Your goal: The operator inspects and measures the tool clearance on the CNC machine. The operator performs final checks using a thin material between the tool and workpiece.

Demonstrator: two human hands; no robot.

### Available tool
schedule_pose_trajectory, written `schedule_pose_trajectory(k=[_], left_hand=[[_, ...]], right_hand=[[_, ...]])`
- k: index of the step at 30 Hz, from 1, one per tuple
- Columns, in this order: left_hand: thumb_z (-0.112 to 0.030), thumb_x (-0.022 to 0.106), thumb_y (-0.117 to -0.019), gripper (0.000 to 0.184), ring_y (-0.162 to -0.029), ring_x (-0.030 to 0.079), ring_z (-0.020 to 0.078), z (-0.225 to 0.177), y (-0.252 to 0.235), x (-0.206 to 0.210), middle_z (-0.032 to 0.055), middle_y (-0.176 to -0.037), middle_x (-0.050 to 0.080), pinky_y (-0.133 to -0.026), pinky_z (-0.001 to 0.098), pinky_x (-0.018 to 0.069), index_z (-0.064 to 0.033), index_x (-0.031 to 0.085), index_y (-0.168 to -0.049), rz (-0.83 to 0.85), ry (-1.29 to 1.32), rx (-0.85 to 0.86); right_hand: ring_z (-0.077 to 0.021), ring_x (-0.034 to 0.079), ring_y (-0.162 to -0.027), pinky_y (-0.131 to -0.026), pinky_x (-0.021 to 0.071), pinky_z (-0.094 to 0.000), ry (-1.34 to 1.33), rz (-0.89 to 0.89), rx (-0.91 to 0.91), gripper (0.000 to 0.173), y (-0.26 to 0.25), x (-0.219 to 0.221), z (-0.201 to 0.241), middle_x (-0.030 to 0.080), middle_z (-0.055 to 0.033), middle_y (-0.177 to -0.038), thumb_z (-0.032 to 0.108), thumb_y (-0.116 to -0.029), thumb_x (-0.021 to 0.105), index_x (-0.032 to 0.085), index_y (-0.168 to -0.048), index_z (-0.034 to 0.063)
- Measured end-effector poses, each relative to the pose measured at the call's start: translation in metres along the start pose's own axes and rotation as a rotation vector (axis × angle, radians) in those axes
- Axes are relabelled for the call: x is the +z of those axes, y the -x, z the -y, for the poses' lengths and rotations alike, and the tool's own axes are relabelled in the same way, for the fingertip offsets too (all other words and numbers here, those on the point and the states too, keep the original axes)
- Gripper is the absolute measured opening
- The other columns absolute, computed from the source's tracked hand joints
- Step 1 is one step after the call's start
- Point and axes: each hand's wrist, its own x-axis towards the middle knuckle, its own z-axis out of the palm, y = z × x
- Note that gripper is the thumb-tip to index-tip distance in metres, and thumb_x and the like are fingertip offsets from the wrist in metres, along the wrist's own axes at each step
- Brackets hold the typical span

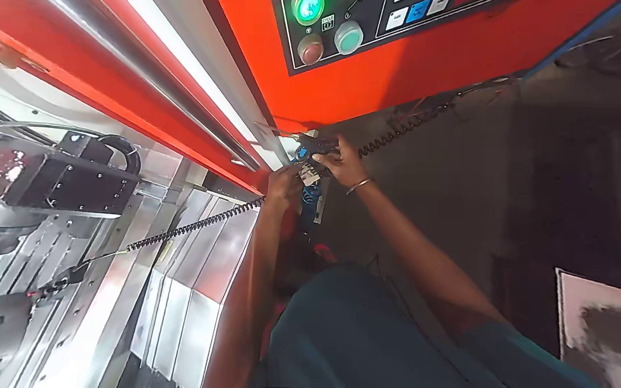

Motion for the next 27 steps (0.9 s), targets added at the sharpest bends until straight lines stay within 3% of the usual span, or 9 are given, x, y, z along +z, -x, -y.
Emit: schedule_pose_trajectory(k=[7, 12, 18, 21, 24, 27], left_hand=[[-0.023, 0.059, -0.1027, 0.034, -0.1, 0.07, 0.0261, 0.001, 0.003, 0.007, 0.0171, -0.117, 0.069, -0.089, 0.0398, 0.0583, -0.0006, 0.059, -0.129, -0.009, 0.171, -0.093], [-0.018, 0.064, -0.0989, 0.024, -0.089, 0.069, 0.0218, 0.0, 0.002, 0.012, 0.0122, -0.101, 0.071, -0.083, 0.0383, 0.0583, -0.0019, 0.066, -0.115, -0.012, 0.228, -0.065], [-0.015, 0.063, -0.0997, 0.025, -0.097, 0.067, 0.023, 0.007, 0.013, 0.007, 0.0133, -0.107, 0.069, -0.088, 0.0412, 0.0569, -0.0019, 0.062, -0.121, 0.031, 0.118, -0.027], [-0.012, 0.063, -0.0999, 0.019, -0.081, 0.069, 0.0181, 0.024, 0.027, -0.018, 0.0116, -0.093, 0.071, -0.075, 0.0359, 0.0593, 0.0029, 0.065, -0.112, 0.089, -0.062, 0.126], [-0.013, 0.063, -0.0987, 0.015, -0.082, 0.067, 0.0143, 0.048, 0.049, -0.061, 0.007, -0.09, 0.07, -0.077, 0.0342, 0.058, 0.0008, 0.067, -0.103, 0.083, -0.209, 0.212], [-0.015, 0.065, -0.0981, 0.018, -0.083, 0.067, 0.0132, 0.082, 0.074, -0.107, 0.0068, -0.092, 0.071, -0.076, 0.0333, 0.0571, 0.0006, 0.069, -0.104, -0.021, -0.279, 0.165]], right_hand=[[-0.0268, 0.073, -0.101, -0.092, 0.0609, -0.0462, -0.006, -0.017, -0.03, 0.057, 0.002, 0.0, -0.002, 0.069, -0.0188, -0.122, 0.02, -0.0934, 0.077, 0.049, -0.139, 0.0011], [-0.0253, 0.074, -0.1, -0.092, 0.061, -0.0449, -0.002, -0.008, -0.018, 0.056, 0.001, 0.0, 0.0, 0.07, -0.0175, -0.119, 0.019, -0.0931, 0.078, 0.049, -0.138, 0.0009], [-0.0235, 0.074, -0.102, -0.092, 0.0614, -0.0431, -0.027, -0.023, -0.049, 0.054, 0.002, 0.001, -0.003, 0.071, -0.0166, -0.119, 0.018, -0.0925, 0.078, 0.05, -0.136, 0.0002], [-0.027, 0.072, -0.105, -0.095, 0.0598, -0.0457, 0.002, -0.025, -0.011, 0.06, 0.001, 0.0, -0.003, 0.069, -0.0181, -0.124, 0.021, -0.092, 0.079, 0.049, -0.14, 0.0009], [-0.0325, 0.068, -0.117, -0.103, 0.0552, -0.0472, 0.058, -0.016, 0.043, 0.07, 0.003, 0.003, -0.001, 0.063, -0.0236, -0.133, 0.023, -0.0922, 0.079, 0.043, -0.147, -0.0021], [-0.0294, 0.069, -0.115, -0.102, 0.0566, -0.0451, 0.127, -0.023, 0.01, 0.062, 0.001, 0.01, -0.012, 0.067, -0.0221, -0.127, 0.022, -0.0916, 0.08, 0.05, -0.14, -0.0029]])
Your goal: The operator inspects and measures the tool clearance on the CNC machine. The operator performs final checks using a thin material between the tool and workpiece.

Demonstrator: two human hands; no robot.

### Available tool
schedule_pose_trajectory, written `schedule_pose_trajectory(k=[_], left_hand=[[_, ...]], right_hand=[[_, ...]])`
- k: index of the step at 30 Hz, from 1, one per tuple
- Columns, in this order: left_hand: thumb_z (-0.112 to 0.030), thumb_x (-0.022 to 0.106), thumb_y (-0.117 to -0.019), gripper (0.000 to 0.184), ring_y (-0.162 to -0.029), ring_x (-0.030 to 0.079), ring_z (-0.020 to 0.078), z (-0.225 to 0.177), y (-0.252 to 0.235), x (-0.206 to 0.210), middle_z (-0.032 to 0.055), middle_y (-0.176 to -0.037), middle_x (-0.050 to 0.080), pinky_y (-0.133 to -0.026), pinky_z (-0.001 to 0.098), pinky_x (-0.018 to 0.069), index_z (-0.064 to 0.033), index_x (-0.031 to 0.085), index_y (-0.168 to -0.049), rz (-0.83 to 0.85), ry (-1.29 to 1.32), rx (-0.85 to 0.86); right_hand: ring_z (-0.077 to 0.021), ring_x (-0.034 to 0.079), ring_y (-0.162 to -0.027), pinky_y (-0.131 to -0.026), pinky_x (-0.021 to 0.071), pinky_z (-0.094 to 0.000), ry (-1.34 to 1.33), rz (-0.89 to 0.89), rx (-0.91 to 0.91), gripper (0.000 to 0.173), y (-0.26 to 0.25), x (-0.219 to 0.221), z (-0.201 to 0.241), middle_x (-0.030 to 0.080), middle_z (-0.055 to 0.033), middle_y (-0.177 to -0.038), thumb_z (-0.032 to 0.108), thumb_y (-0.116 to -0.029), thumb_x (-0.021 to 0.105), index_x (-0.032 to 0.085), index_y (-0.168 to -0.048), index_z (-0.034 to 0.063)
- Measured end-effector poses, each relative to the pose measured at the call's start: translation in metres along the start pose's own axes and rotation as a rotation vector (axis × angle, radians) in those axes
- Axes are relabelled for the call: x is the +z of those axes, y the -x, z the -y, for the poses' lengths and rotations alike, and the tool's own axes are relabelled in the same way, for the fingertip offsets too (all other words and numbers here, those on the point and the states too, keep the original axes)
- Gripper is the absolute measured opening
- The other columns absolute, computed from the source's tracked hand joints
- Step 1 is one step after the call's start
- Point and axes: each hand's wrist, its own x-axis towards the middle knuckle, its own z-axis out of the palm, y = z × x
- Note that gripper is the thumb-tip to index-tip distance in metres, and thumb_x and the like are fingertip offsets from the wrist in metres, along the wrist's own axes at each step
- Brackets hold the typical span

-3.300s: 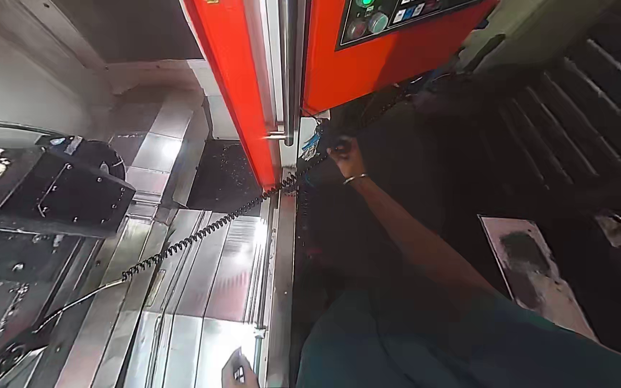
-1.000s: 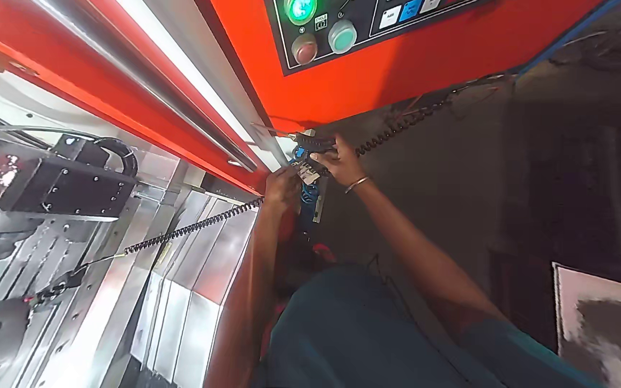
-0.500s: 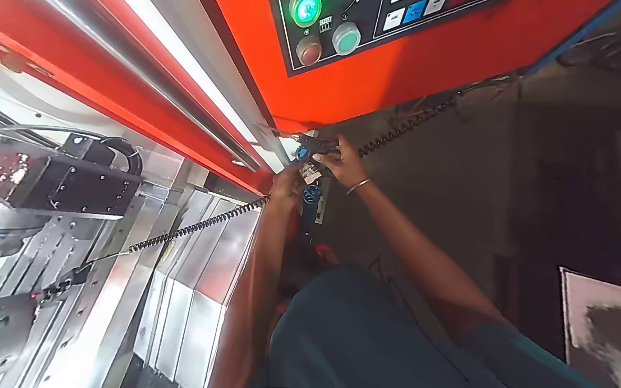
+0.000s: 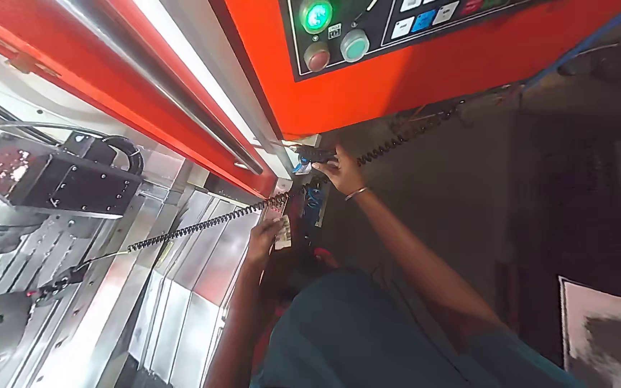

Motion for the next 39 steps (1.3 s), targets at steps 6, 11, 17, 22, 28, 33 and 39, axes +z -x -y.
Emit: schedule_pose_trajectory(k=[6, 11, 17, 22, 28, 33, 39], left_hand=[[-0.011, 0.064, -0.0972, 0.018, -0.083, 0.069, 0.0181, 0.067, 0.076, -0.047, 0.0106, -0.093, 0.071, -0.076, 0.037, 0.0599, 0.0019, 0.067, -0.108, -0.23, 0.235, -0.155], [0.004, 0.067, -0.0904, 0.012, -0.081, 0.072, 0.0186, 0.065, 0.124, -0.055, 0.0104, -0.089, 0.073, -0.075, 0.0365, 0.0622, 0.0033, 0.067, -0.102, -0.505, 0.48, -0.079], [-0.004, 0.065, -0.0931, 0.026, -0.085, 0.071, 0.0194, 0.041, 0.141, -0.088, 0.0113, -0.097, 0.072, -0.08, 0.039, 0.0615, 0.0048, 0.064, -0.117, -0.554, 0.562, 0.103], [-0.003, 0.071, -0.0907, 0.011, -0.08, 0.072, 0.0177, 0.023, 0.153, -0.125, 0.0096, -0.088, 0.074, -0.077, 0.0358, 0.0621, 0.0031, 0.069, -0.099, -0.542, 0.611, 0.297], [-0.008, 0.074, -0.0906, 0.007, -0.067, 0.066, 0.0064, 0.045, 0.201, -0.187, -0.0025, -0.074, 0.07, -0.069, 0.0257, 0.0579, -0.0057, 0.069, -0.086, -0.63, 0.493, 0.385], [-0.009, 0.072, -0.0927, 0.009, -0.073, 0.069, 0.009, 0.08, 0.249, -0.24, 0.0009, -0.082, 0.073, -0.072, 0.0286, 0.0601, -0.0012, 0.072, -0.097, -0.647, 0.476, 0.395], [-0.015, 0.076, -0.091, 0.017, -0.076, 0.07, 0.0065, 0.115, 0.289, -0.293, 0.0005, -0.088, 0.076, -0.075, 0.0265, 0.0599, -0.0047, 0.076, -0.105, -0.667, 0.32, 0.309]], right_hand=[[-0.0254, 0.07, -0.112, -0.101, 0.0575, -0.0399, -0.027, -0.009, 0.014, 0.06, -0.002, 0.01, -0.014, 0.068, -0.0214, -0.124, 0.016, -0.0904, 0.08, 0.051, -0.138, -0.0064], [-0.0298, 0.068, -0.111, -0.096, 0.0588, -0.0405, 0.112, -0.088, 0.004, 0.073, 0.011, -0.004, 0.008, 0.058, -0.0283, -0.133, 0.024, -0.0904, 0.079, 0.041, -0.145, -0.0066], [-0.0161, 0.066, -0.076, -0.073, 0.0567, -0.034, 0.318, 0.032, -0.448, 0.043, 0.061, 0.039, 0.071, 0.068, -0.0163, -0.084, 0.032, -0.1021, 0.059, 0.067, -0.1, -0.0098], [-0.0117, 0.072, -0.093, -0.081, 0.0619, -0.0321, 0.063, 0.773, -0.325, 0.053, 0.129, 0.162, 0.118, 0.073, -0.007, -0.108, 0.04, -0.0986, 0.063, 0.06, -0.131, -0.0016], [0.0007, 0.065, -0.073, -0.07, 0.0552, -0.0184, 0.039, 0.871, -0.474, 0.024, 0.181, 0.271, 0.155, 0.072, 0.0, -0.083, 0.025, -0.1005, 0.064, 0.074, -0.1, 0.0031], [0.0021, 0.066, -0.08, -0.075, 0.0561, -0.0164, 0.071, 1.037, -0.393, 0.019, 0.209, 0.325, 0.182, 0.074, 0.0002, -0.091, 0.017, -0.0995, 0.064, 0.072, -0.108, 0.0019], [-0.0032, 0.071, -0.081, -0.078, 0.0595, -0.0222, 0.204, 1.074, -0.381, 0.019, 0.249, 0.392, 0.2, 0.076, -0.0031, -0.092, 0.016, -0.0979, 0.066, 0.073, -0.109, 0.003]])
